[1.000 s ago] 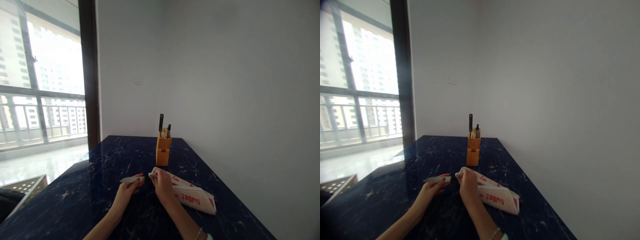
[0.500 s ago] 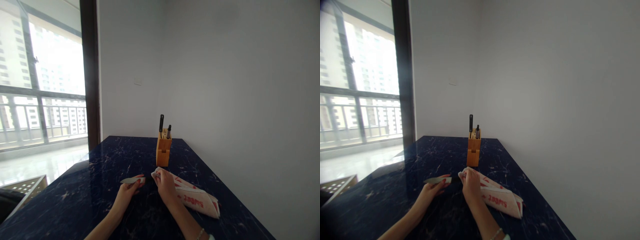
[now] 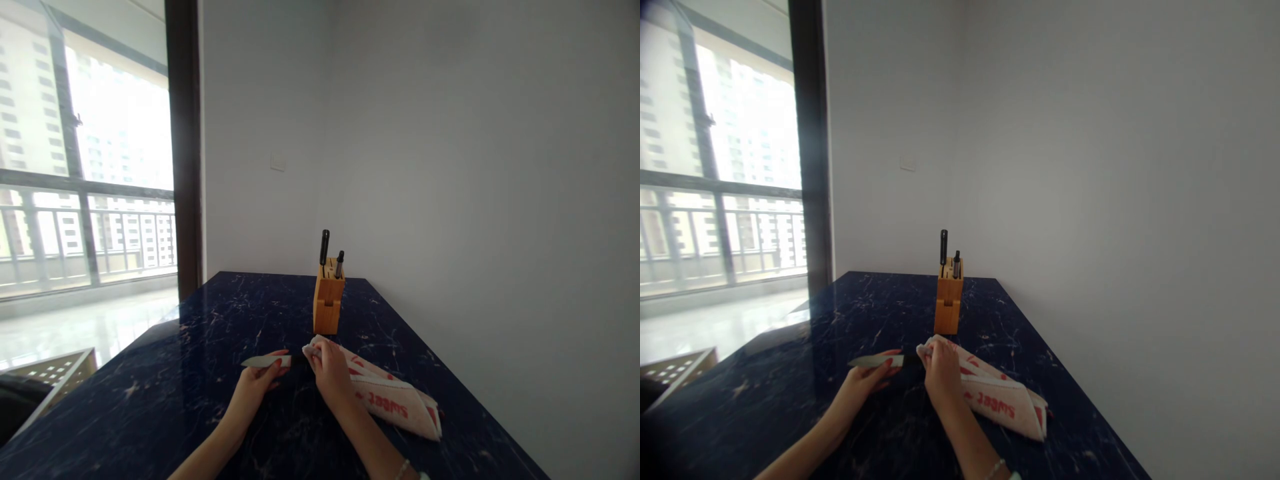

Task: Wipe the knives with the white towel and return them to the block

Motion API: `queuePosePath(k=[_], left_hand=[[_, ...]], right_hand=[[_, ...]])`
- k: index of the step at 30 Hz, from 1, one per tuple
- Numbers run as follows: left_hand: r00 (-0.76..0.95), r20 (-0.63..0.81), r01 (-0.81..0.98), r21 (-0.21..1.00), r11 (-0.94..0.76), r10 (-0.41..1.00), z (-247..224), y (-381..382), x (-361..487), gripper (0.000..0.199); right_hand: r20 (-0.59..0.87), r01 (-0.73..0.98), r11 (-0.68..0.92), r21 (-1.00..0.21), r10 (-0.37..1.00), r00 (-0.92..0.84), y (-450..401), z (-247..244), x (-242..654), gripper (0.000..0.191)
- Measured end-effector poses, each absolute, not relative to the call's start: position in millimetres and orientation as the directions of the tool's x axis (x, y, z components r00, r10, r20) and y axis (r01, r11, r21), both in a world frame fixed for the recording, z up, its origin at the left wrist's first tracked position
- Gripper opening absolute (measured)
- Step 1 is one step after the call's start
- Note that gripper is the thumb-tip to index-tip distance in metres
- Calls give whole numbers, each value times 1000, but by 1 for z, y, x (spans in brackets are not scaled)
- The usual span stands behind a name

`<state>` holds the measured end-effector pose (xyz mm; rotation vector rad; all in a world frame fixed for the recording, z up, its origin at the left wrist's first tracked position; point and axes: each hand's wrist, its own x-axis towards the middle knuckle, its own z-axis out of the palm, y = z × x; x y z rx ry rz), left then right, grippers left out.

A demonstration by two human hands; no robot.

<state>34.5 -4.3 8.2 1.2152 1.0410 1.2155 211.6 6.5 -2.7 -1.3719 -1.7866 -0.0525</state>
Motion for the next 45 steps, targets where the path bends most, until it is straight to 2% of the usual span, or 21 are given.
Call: queuePosePath(k=[23, 45], left_hand=[[144, 34, -85, 996, -21, 989, 3, -1, 32, 51], [108, 29, -74, 997, -22, 994, 8, -4, 33, 51]], right_hand=[[622, 802, 386, -457, 783, -22, 8, -3, 215, 11], [622, 798, 393, -456, 783, -30, 8, -2, 214, 13]])
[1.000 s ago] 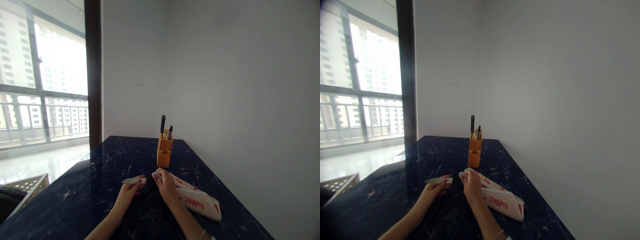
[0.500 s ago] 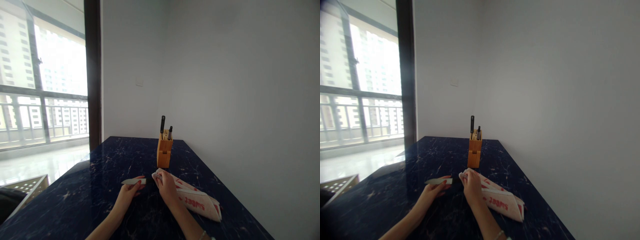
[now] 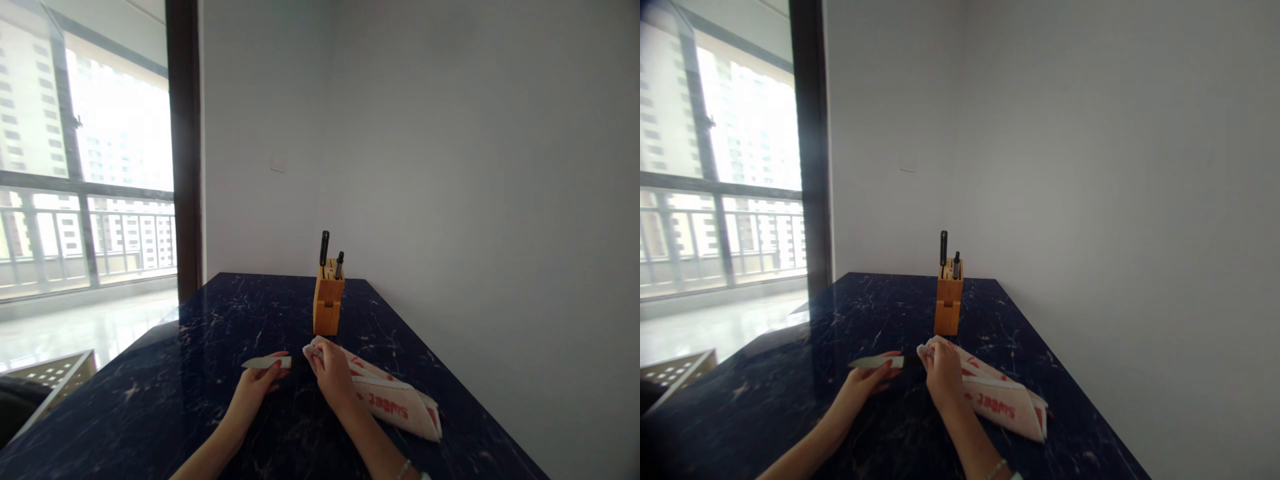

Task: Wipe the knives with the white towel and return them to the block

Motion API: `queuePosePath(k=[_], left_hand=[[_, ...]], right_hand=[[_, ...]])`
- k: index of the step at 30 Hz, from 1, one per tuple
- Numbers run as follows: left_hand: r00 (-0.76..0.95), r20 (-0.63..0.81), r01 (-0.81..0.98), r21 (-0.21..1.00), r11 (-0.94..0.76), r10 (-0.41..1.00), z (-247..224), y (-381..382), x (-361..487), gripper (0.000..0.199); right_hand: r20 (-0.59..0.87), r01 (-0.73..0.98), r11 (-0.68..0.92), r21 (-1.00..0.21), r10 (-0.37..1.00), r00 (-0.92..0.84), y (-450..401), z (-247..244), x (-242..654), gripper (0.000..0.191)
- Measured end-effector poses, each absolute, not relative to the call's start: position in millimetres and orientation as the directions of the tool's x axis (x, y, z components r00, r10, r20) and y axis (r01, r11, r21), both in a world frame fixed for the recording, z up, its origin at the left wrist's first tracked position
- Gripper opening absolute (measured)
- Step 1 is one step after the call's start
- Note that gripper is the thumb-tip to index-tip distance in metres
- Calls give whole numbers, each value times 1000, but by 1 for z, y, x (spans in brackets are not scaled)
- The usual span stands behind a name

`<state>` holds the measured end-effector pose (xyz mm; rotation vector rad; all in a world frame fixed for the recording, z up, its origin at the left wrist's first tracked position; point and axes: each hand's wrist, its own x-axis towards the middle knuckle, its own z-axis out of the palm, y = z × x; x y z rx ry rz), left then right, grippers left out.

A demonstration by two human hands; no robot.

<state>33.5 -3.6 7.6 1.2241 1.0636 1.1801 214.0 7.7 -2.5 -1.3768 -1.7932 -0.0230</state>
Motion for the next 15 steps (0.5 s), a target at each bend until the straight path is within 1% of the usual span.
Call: queuePosePath(k=[4, 15], left_hand=[[122, 33, -77, 997, -24, 992, 7, -3, 33, 51], [87, 22, -79, 997, -15, 996, 11, -6, 35, 47]], right_hand=[[622, 802, 387, -455, 782, -25, 8, -2, 214, 12], [633, 799, 391, -457, 774, -16, 7, -3, 214, 14]])
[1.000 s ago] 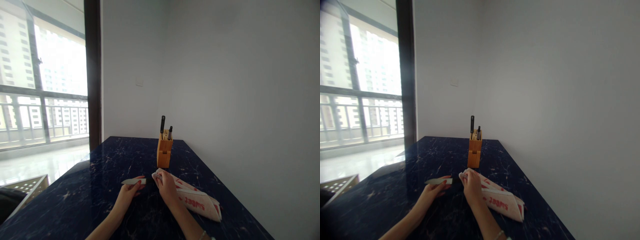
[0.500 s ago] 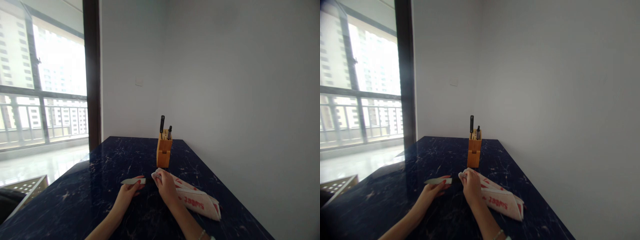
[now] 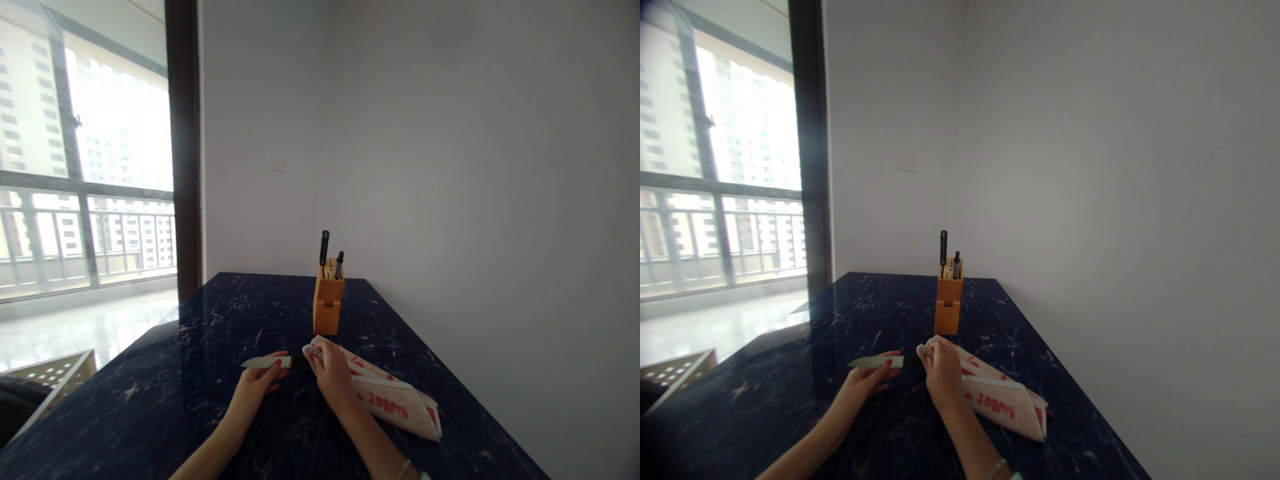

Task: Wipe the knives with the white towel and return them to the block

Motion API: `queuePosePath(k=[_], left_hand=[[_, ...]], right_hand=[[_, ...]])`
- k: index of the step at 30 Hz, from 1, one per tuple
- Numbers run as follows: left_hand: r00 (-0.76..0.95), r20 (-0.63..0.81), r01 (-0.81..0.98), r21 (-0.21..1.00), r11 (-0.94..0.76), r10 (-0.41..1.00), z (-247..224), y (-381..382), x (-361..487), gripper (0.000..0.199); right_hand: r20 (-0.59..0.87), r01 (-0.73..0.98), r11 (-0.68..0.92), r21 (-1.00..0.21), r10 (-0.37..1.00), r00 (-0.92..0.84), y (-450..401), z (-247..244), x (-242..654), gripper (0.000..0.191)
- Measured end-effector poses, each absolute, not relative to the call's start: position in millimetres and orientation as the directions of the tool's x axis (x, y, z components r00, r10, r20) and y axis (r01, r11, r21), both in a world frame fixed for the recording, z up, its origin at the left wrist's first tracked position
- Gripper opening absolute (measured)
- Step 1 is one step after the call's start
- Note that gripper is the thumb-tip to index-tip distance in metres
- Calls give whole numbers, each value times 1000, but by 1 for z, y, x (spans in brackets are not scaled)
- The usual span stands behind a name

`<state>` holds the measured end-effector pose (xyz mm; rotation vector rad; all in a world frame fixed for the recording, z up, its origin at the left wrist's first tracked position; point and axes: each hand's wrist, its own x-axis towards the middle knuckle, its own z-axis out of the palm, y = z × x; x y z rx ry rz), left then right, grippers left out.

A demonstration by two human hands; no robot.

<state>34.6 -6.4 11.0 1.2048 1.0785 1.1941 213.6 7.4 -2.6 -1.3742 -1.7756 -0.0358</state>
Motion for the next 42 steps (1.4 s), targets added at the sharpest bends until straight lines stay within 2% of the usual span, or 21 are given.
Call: queuePosePath(k=[6, 27, 32, 35, 39, 42], left_hand=[[140, 30, -93, 996, -17, 990, 2, 0, 32, 48], [117, 16, -88, 996, -6, 993, 2, 0, 32, 50], [144, 35, -100, 995, -20, 989, 1, 1, 32, 50], [160, 50, -106, 994, -33, 986, 0, 1, 33, 49], [155, 57, -127, 991, -38, 986, 0, 1, 33, 47], [145, 58, -142, 989, -38, 988, 0, 0, 32, 45]], right_hand=[[628, 805, 384, -451, 778, -19, 8, -3, 214, 13], [634, 803, 391, -450, 773, -21, 8, -3, 215, 14], [619, 818, 348, -457, 785, 12, 1, 0, 207, 11], [643, 823, 378, -423, 765, -21, -9, 4, 192, 13], [656, 816, 475, -330, 736, -164, -17, 9, 177, 11], [648, 872, 386, -302, 754, -110, -12, 9, 186, 9]])
